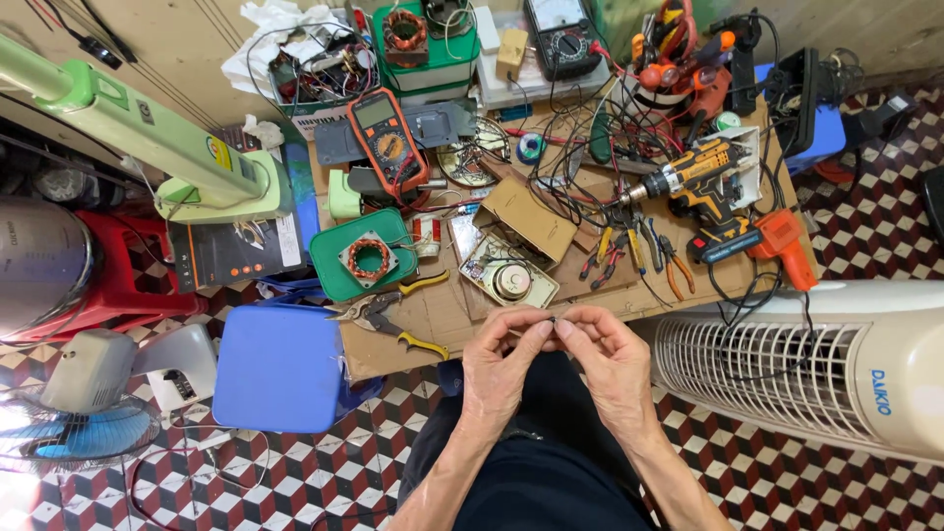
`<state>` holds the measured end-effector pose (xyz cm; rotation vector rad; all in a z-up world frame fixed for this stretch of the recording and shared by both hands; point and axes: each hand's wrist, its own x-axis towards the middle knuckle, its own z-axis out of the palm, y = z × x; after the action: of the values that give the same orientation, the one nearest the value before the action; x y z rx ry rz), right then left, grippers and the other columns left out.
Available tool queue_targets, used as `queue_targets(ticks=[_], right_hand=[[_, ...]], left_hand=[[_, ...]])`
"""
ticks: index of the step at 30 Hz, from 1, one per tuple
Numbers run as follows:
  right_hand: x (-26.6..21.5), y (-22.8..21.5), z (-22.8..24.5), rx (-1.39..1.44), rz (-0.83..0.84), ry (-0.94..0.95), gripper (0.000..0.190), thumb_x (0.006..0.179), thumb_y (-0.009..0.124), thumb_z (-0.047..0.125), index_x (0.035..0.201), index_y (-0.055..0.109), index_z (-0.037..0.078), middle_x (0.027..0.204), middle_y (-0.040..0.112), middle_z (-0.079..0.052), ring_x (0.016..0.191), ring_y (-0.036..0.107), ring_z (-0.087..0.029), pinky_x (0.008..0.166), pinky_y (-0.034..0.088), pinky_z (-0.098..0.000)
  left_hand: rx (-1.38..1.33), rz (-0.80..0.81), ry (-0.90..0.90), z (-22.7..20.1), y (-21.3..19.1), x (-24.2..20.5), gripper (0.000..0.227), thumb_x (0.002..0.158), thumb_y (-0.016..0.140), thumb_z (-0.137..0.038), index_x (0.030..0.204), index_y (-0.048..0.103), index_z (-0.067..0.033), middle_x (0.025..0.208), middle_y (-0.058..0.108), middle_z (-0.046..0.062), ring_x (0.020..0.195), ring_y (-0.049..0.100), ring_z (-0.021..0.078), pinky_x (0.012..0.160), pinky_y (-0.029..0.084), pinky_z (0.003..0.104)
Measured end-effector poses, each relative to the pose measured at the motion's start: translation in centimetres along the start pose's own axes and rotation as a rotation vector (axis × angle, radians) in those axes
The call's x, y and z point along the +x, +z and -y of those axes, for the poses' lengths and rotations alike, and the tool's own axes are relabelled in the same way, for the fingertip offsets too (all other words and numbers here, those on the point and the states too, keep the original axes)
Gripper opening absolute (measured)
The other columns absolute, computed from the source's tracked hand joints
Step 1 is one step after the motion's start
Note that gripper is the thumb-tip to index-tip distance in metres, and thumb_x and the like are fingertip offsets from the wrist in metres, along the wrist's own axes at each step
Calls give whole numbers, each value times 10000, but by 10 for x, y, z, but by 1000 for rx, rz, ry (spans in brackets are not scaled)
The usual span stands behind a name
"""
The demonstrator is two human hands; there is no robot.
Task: The recorder is repairing and testing the internal components of an electric motor or appliance using various hand tools and meters.
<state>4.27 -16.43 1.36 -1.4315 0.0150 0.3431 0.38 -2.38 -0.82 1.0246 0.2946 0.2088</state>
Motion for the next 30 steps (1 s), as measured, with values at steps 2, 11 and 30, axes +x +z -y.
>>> queue_targets(ticks=[2, 11, 30], right_hand=[[2, -1, 0, 5, 11, 19, 190, 968, 651, 24, 1132, 664, -70, 963, 738, -112, 892, 730, -164, 850, 589, -274], [8, -18, -1, -41, -35, 10, 179, 978, 663, 60, 1112, 669, -59, 942, 733, -99, 847, 721, -153, 789, 585, -265], [106, -92, 23, -61, 360, 21, 179, 1004, 633, 83, 1142, 648, -30, 926, 716, -57, 860, 694, -107, 826, 561, -249]], left_hand=[[100, -6, 31, -2, 0, 1, 163, 936, 742, -30, 1080, 735, 47, 1110, 681, 63, 904, 698, 142, 800, 571, 254], [38, 5, -39, -3, 19, 4, 183, 936, 733, -73, 1085, 728, 32, 1115, 675, 51, 885, 739, 128, 802, 595, 240], [-74, -289, 34, 40, 103, 42, 177, 977, 714, -116, 1115, 702, -6, 1013, 701, 21, 878, 667, 80, 757, 516, 211]])
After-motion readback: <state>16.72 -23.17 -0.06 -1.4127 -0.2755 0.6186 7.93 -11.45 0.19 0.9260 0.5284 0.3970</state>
